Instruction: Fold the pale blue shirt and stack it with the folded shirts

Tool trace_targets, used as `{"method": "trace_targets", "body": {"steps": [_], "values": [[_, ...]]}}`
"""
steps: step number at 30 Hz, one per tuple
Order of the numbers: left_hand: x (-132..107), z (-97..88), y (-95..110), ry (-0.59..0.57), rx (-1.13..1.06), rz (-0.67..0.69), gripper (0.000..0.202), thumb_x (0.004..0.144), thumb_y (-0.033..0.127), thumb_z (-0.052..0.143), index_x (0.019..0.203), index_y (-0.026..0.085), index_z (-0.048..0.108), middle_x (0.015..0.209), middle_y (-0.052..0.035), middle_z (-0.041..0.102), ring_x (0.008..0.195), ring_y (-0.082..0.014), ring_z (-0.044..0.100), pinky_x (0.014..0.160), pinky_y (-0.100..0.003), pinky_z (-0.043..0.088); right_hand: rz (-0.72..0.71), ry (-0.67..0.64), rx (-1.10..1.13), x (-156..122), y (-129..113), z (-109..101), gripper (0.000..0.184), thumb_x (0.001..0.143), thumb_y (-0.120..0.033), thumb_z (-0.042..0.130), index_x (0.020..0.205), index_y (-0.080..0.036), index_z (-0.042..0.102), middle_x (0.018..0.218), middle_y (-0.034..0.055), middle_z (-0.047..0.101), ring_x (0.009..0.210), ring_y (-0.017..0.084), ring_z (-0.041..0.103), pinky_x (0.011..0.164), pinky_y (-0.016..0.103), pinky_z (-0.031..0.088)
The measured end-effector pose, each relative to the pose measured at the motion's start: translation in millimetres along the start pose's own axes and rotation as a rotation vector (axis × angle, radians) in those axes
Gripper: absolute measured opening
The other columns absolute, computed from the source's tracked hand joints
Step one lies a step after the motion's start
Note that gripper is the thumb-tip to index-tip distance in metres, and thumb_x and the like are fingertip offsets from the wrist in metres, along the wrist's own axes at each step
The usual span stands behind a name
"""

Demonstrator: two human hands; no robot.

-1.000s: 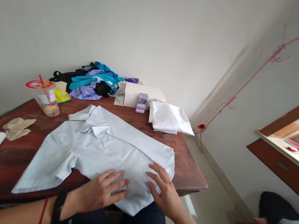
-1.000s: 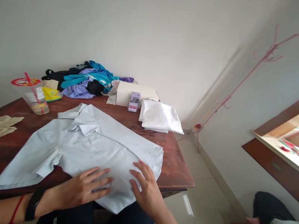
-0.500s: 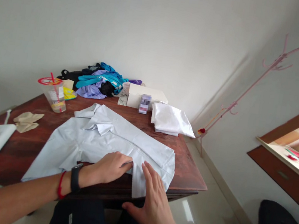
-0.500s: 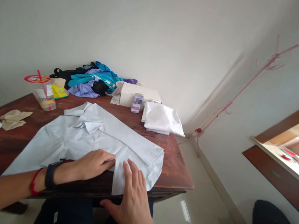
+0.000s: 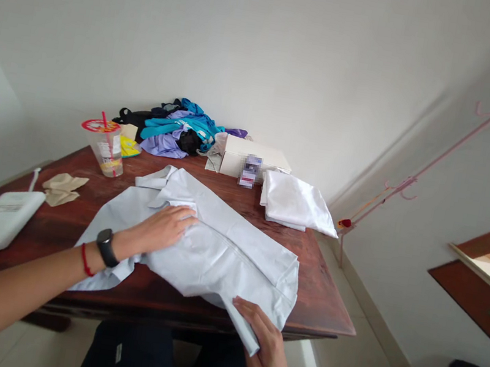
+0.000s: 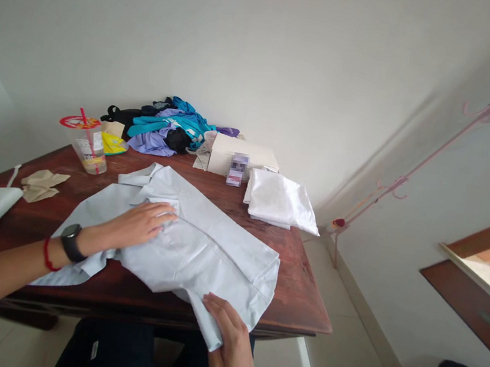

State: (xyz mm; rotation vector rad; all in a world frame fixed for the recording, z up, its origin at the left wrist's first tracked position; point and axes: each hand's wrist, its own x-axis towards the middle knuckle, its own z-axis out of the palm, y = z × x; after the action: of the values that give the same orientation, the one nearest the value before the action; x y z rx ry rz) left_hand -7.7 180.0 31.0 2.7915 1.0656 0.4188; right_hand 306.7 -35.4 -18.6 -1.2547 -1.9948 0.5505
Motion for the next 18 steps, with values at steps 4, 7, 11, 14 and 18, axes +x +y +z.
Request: {"method": "trace_targets", "body": {"steps": [4,7,11,14,18], "values": [[8,10.2,-61,0.012,0.238,-0.035,0.052,0.092,0.006,0.048,0.140,0.023,0.060,0.144,-0.0134,0.058,0.134,-0.0311,0.054,0.112,-0.046,0.039,0.027,-0.080,0.019,0,-4,-6,0.064,0.081,-0.006,0.049,0.141,-0.028,0.060,0.141,0.0081,0.065,0.132,0.026,0.061,0.111,0.042,0.052],[13,13.0,-73,-0.005,0.263,-0.056,0.046,0.092,0.007,0.048,0.131,0.023,0.066,0.129,-0.0123,0.066,0.116,-0.0289,0.063,0.102,-0.042,0.045,0.039,-0.092,0.032,3,-6,-7,0.060,0.084,-0.008,0.050,0.140,-0.027,0.061,0.139,0.0093,0.066,0.131,0.027,0.062,0.109,0.042,0.053],[20,11.8,-64,0.059,0.068,-0.136,0.029,0.100,0.019,0.045,0.109,0.021,0.073,0.119,-0.0108,0.071,0.107,-0.0261,0.066,0.097,-0.037,0.047,0.058,-0.117,0.051,6,-6,-8,0.056,0.087,-0.010,0.049,0.140,-0.027,0.061,0.137,0.0100,0.067,0.128,0.027,0.064,0.107,0.042,0.055],[22,16.7,-53,0.149,-0.129,-0.294,0.038,0.105,0.036,0.038,0.104,0.017,0.072,0.106,-0.0122,0.074,0.099,-0.0275,0.069,0.091,-0.038,0.050,0.074,-0.134,0.073,9,-6,-10,0.053,0.090,-0.012,0.049,0.140,-0.028,0.061,0.136,0.0096,0.068,0.127,0.027,0.065,0.106,0.041,0.055],[19,34.3,-37,0.135,-0.206,-0.322,0.046,0.106,0.041,0.032,0.112,0.020,0.073,0.121,-0.0117,0.073,0.117,-0.0278,0.067,0.103,-0.040,0.049,0.097,-0.166,0.104,12,-8,-12,0.046,0.096,-0.017,0.048,0.138,-0.026,0.063,0.137,0.0113,0.067,0.127,0.028,0.064,0.106,0.041,0.055]]}}
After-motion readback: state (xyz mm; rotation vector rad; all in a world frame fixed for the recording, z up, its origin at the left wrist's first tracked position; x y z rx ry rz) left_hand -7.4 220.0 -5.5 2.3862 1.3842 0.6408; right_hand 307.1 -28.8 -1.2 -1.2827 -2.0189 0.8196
